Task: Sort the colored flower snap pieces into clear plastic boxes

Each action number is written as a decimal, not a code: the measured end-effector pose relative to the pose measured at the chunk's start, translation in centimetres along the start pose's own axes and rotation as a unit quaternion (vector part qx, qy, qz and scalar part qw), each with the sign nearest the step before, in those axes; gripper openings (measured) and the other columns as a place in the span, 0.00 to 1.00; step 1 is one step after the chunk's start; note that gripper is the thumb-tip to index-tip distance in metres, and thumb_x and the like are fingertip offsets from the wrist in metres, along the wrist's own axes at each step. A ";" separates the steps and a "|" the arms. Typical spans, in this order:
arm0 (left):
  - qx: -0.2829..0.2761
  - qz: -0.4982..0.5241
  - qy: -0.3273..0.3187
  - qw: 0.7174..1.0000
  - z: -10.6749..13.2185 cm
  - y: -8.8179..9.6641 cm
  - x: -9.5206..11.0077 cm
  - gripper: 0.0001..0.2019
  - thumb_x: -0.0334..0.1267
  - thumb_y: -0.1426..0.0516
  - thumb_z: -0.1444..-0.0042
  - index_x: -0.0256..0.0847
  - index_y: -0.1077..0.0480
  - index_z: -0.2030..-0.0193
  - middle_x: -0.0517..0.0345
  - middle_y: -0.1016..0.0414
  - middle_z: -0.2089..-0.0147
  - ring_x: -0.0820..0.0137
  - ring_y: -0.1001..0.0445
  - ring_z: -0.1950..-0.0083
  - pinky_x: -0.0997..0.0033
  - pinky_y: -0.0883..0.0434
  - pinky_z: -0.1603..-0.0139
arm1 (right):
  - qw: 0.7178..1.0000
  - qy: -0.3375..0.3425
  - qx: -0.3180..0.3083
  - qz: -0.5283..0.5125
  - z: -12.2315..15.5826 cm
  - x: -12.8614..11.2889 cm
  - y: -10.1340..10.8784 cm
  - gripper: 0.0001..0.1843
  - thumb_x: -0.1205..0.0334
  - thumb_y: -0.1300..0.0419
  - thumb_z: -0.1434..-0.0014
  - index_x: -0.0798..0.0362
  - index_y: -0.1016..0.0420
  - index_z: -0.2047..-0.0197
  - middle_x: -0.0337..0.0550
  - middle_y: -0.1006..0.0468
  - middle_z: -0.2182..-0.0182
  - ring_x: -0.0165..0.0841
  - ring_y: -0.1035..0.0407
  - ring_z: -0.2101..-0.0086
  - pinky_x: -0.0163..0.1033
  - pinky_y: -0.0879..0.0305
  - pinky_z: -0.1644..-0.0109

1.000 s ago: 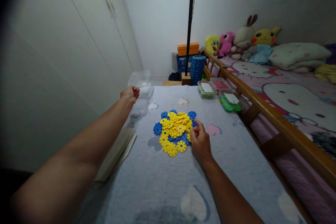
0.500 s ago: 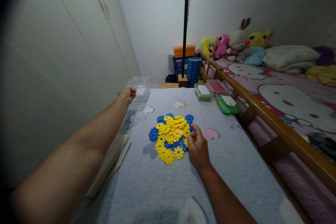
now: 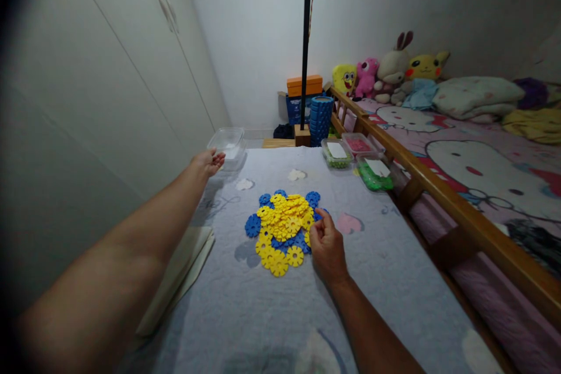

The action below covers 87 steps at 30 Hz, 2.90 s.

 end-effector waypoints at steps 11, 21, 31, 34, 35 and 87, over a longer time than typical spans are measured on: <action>-0.242 -0.285 -0.221 0.901 12.9 -6.5 -5.4 0.13 0.45 0.30 0.51 0.44 0.25 0.63 0.50 0.19 0.59 0.57 0.20 0.52 0.59 0.25 0.46 | 0.998 0.009 0.042 0.045 -0.4 0.1 0.8 0.22 0.53 0.43 0.40 0.54 0.22 0.47 0.38 0.25 0.73 0.35 0.31 0.73 0.39 0.34 0.67; -0.352 -0.588 -0.305 0.661 25.3 -9.7 -12.5 0.43 0.67 0.38 0.43 0.54 0.35 0.24 0.41 0.42 0.20 0.33 0.46 0.21 0.26 0.44 0.28 | 0.996 0.047 0.045 0.069 -0.9 0.9 0.7 0.20 0.57 0.44 0.42 0.54 0.22 0.49 0.45 0.20 0.65 0.40 0.27 0.65 0.46 0.28 0.55; -0.369 -0.582 -0.345 0.637 29.7 -8.5 -13.0 0.40 0.68 0.44 0.37 0.52 0.36 0.23 0.41 0.42 0.19 0.34 0.47 0.20 0.25 0.48 0.25 | 0.966 0.128 0.001 0.224 -1.0 1.1 -0.5 0.20 0.62 0.43 0.39 0.54 0.18 0.48 0.56 0.20 0.48 0.48 0.29 0.47 0.55 0.35 0.37; -0.347 -0.594 -0.342 0.640 29.0 -7.2 -13.0 0.41 0.69 0.47 0.36 0.50 0.36 0.23 0.40 0.42 0.19 0.33 0.49 0.19 0.23 0.52 0.24 | 0.958 0.120 -0.003 0.259 -1.0 1.3 -0.6 0.19 0.63 0.43 0.38 0.52 0.17 0.47 0.55 0.20 0.46 0.48 0.30 0.46 0.54 0.35 0.37; -0.337 -0.602 -0.338 0.640 28.6 -6.8 -13.0 0.41 0.69 0.48 0.35 0.50 0.36 0.23 0.40 0.43 0.19 0.34 0.49 0.19 0.23 0.53 0.24 | 0.956 0.113 0.000 0.270 -1.0 1.4 -0.5 0.19 0.63 0.43 0.38 0.52 0.17 0.47 0.55 0.20 0.46 0.48 0.30 0.46 0.54 0.36 0.37; -0.265 -0.594 -0.377 0.660 27.3 -3.6 -12.7 0.29 0.58 0.40 0.36 0.50 0.26 0.31 0.44 0.33 0.24 0.37 0.43 0.22 0.27 0.48 0.25 | 0.897 0.187 -0.324 0.236 -1.8 -1.7 -1.8 0.13 0.53 0.34 0.37 0.48 0.14 0.54 0.52 0.17 0.43 0.49 0.29 0.38 0.61 0.41 0.30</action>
Point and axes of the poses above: each hand's wrist, its own z-axis away from the middle knuckle, its own y-axis out of the back of the hand, x = y × z, the point moved 9 cm from there along -z, towards the middle knuckle
